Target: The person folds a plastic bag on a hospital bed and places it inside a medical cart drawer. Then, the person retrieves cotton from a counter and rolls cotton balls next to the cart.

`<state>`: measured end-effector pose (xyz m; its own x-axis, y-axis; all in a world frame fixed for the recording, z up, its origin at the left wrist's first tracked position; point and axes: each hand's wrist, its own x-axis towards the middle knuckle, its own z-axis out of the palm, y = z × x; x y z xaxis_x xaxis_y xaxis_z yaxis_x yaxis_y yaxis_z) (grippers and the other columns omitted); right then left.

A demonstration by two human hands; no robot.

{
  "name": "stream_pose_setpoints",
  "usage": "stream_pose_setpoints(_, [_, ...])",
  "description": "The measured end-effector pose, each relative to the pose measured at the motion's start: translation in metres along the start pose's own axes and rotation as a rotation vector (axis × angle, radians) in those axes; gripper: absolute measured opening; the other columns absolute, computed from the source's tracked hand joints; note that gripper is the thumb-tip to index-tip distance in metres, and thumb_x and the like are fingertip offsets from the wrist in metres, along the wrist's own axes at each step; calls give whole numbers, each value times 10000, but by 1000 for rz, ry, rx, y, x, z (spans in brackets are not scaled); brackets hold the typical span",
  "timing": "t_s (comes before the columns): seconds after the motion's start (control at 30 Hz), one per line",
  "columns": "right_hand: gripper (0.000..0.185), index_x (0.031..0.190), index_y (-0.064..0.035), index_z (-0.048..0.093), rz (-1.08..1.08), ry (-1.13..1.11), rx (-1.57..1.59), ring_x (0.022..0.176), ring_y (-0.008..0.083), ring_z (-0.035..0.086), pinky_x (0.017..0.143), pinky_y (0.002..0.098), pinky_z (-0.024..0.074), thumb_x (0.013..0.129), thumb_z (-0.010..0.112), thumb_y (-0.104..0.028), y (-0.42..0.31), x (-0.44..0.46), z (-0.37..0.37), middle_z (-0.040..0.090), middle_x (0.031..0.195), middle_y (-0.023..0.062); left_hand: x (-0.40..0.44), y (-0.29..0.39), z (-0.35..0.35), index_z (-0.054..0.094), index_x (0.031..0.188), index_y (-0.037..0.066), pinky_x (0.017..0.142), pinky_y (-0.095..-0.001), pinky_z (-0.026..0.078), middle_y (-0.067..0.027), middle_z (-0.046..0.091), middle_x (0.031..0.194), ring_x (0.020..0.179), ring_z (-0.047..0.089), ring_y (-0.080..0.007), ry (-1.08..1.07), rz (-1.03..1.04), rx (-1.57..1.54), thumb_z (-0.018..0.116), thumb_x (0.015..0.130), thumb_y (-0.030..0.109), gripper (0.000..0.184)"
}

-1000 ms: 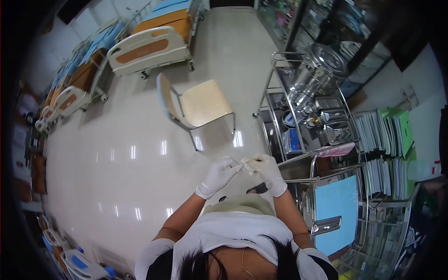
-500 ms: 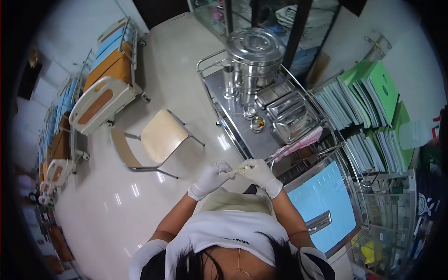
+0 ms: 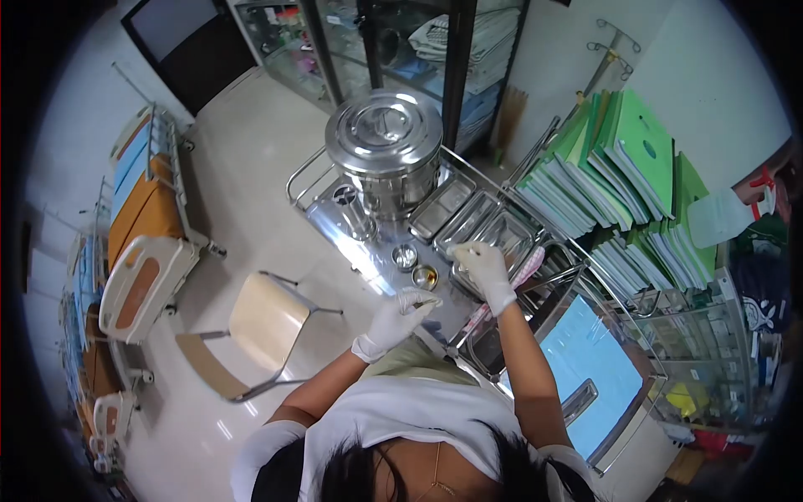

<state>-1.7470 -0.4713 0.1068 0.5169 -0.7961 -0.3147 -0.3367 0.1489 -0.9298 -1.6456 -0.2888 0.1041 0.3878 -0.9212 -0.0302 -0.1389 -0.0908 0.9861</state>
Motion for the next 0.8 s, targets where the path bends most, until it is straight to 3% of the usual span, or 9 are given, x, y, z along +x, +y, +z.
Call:
stream_pose_setpoints(0.1, [219, 864, -39, 708, -141, 46, -59, 485, 97, 458, 455, 217, 350, 770, 662, -231, 12, 66, 18, 575, 601, 17, 24, -3, -19, 692, 929, 32, 737, -221, 435, -29, 636, 910, 807, 549, -109, -97, 68, 9, 612, 844, 76, 125])
stream_pose_setpoints(0.17, [251, 903, -64, 713, -91, 76, -404, 553, 184, 544, 534, 291, 428, 774, 623, -259, 15, 101, 36, 630, 652, 46, 37, -6, -32, 692, 937, 33, 752, -220, 438, -32, 641, 934, 826, 559, -110, -165, 120, 25, 608, 847, 76, 130])
stream_pose_setpoints(0.33, [279, 933, -94, 718, -127, -36, -874, 658, 277, 602, 627, 359, 464, 771, 584, -278, 58, 170, 55, 669, 718, 53, 55, -13, -64, 695, 932, 38, 770, -229, 445, -32, 654, 944, 841, 574, -123, -223, 136, -36, 605, 846, 78, 131])
stream_pose_setpoints(0.5, [303, 964, -109, 714, -89, -3, -885, 768, 318, 617, 699, 380, 470, 770, 554, -277, 75, 189, 51, 684, 768, 54, 62, -22, -88, 701, 916, 51, 765, -235, 448, -28, 662, 932, 828, 577, -133, -280, 138, -52, 606, 839, 74, 125])
stream_pose_setpoints(0.7, [300, 945, -119, 722, -20, 55, -991, 768, 305, 623, 708, 359, 473, 763, 550, -284, 13, 150, 62, 688, 791, 62, 73, -25, -102, 704, 900, 55, 760, -241, 450, -26, 666, 907, 812, 578, -144, -379, 120, -38, 601, 836, 67, 122])
stream_pose_setpoints(0.8, [294, 916, -124, 729, 116, 9, -658, 767, 311, 622, 711, 361, 475, 742, 576, -304, 33, 160, 64, 688, 805, 73, 80, -26, -109, 705, 894, 57, 752, -243, 451, -30, 663, 900, 800, 576, -144, -383, 136, -57, 594, 839, 62, 124])
